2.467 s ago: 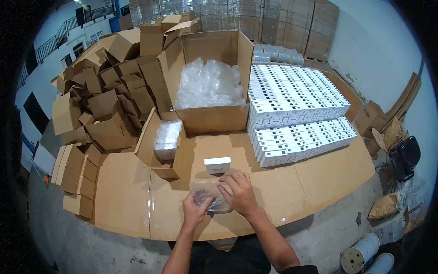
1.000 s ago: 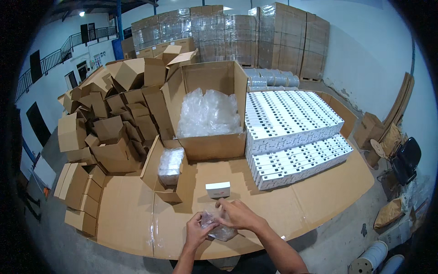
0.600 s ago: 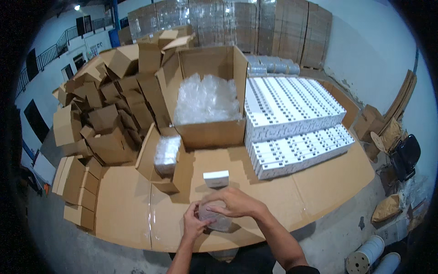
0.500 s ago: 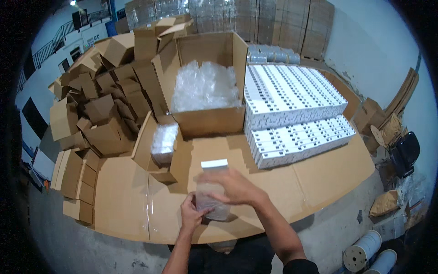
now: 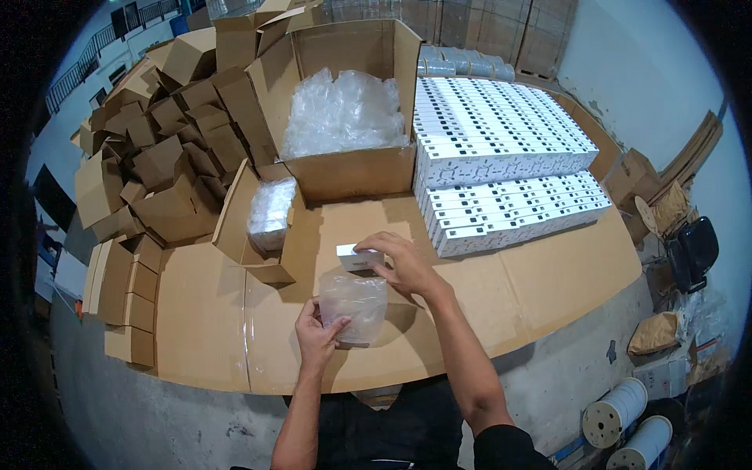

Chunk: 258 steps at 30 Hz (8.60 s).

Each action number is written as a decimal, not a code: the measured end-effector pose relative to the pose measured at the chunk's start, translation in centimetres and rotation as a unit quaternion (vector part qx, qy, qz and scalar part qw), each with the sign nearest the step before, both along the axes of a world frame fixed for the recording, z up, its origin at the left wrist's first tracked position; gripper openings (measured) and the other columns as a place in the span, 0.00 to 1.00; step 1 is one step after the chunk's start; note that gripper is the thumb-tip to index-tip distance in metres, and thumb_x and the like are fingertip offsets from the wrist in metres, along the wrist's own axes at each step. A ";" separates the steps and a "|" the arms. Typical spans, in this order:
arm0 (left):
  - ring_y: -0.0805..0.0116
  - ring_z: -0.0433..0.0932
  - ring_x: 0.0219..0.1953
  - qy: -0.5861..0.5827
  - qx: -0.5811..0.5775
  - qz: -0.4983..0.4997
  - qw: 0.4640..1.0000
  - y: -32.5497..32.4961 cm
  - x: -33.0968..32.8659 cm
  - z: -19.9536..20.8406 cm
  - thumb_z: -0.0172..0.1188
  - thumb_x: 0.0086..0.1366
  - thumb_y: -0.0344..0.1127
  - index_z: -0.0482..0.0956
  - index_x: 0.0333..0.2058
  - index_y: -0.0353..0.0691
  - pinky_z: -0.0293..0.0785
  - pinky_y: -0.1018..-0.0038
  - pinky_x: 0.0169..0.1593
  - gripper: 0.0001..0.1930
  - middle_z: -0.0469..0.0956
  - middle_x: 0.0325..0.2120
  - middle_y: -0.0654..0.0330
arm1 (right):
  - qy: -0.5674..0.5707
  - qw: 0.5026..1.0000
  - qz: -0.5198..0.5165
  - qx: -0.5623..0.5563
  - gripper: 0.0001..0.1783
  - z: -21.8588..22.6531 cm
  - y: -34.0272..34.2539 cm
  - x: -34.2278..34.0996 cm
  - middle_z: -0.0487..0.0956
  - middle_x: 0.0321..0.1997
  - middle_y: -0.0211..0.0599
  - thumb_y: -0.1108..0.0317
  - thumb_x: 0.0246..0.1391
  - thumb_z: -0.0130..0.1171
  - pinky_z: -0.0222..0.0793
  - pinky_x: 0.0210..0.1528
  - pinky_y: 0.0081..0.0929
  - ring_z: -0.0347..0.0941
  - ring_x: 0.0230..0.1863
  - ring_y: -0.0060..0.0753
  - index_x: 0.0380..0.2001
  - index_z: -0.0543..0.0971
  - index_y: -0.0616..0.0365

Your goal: Packing small product boxes into plastic bags and placing them into cardboard shipping containers.

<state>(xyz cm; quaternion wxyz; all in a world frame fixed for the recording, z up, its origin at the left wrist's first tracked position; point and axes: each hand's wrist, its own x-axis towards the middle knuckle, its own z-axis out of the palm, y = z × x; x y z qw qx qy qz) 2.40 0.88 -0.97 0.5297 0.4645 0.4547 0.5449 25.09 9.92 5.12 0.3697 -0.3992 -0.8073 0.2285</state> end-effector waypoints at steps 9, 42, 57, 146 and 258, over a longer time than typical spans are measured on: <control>0.75 0.80 0.39 0.013 0.019 0.019 1.000 0.1 0.2 0.2 0.77 0.54 0.28 0.77 0.45 0.31 0.77 0.78 0.43 0.22 0.82 0.36 0.60 | 0.205 0.957 -0.199 -0.049 0.10 -0.5 -1.9 0.4 0.80 0.39 0.41 0.80 0.57 0.62 0.81 0.37 0.31 0.79 0.46 0.30 0.43 0.76 0.64; 0.78 0.76 0.38 -0.027 0.056 0.013 0.998 0.4 0.4 -0.2 0.75 0.55 0.23 0.76 0.46 0.29 0.74 0.80 0.42 0.22 0.78 0.36 0.61 | 0.314 0.906 0.049 -0.280 0.11 -0.5 -2.6 1.0 0.74 0.39 0.26 0.75 0.59 0.65 0.68 0.46 0.21 0.71 0.43 0.19 0.40 0.73 0.59; 0.76 0.78 0.41 -0.010 -0.017 -0.023 1.000 1.3 0.4 -0.4 0.64 0.69 0.33 0.78 0.48 0.30 0.74 0.78 0.47 0.13 0.81 0.40 0.60 | 0.356 0.884 -0.054 -0.299 0.13 -0.7 -5.3 -1.2 0.76 0.46 0.34 0.73 0.61 0.63 0.70 0.50 0.22 0.72 0.48 0.23 0.47 0.73 0.63; 0.57 0.73 0.57 0.372 0.357 -0.007 0.857 0.9 0.5 7.3 0.69 0.57 0.26 0.82 0.48 0.37 0.64 0.62 0.65 0.18 0.77 0.50 0.55 | 0.116 0.986 -0.109 -0.038 0.14 -1.3 -9.2 -1.5 0.84 0.43 0.44 0.72 0.55 0.66 0.83 0.42 0.30 0.82 0.41 0.38 0.46 0.85 0.58; 0.38 0.67 0.59 0.557 0.274 -0.058 0.782 -2.9 0.6 4.8 0.57 0.66 0.33 0.74 0.52 0.26 0.63 0.53 0.64 0.19 0.71 0.56 0.39 | -0.093 0.832 -0.532 0.125 0.29 9.1 0.5 34.4 0.70 0.57 0.54 0.74 0.54 0.57 0.70 0.59 0.47 0.71 0.57 0.60 0.61 0.67 0.61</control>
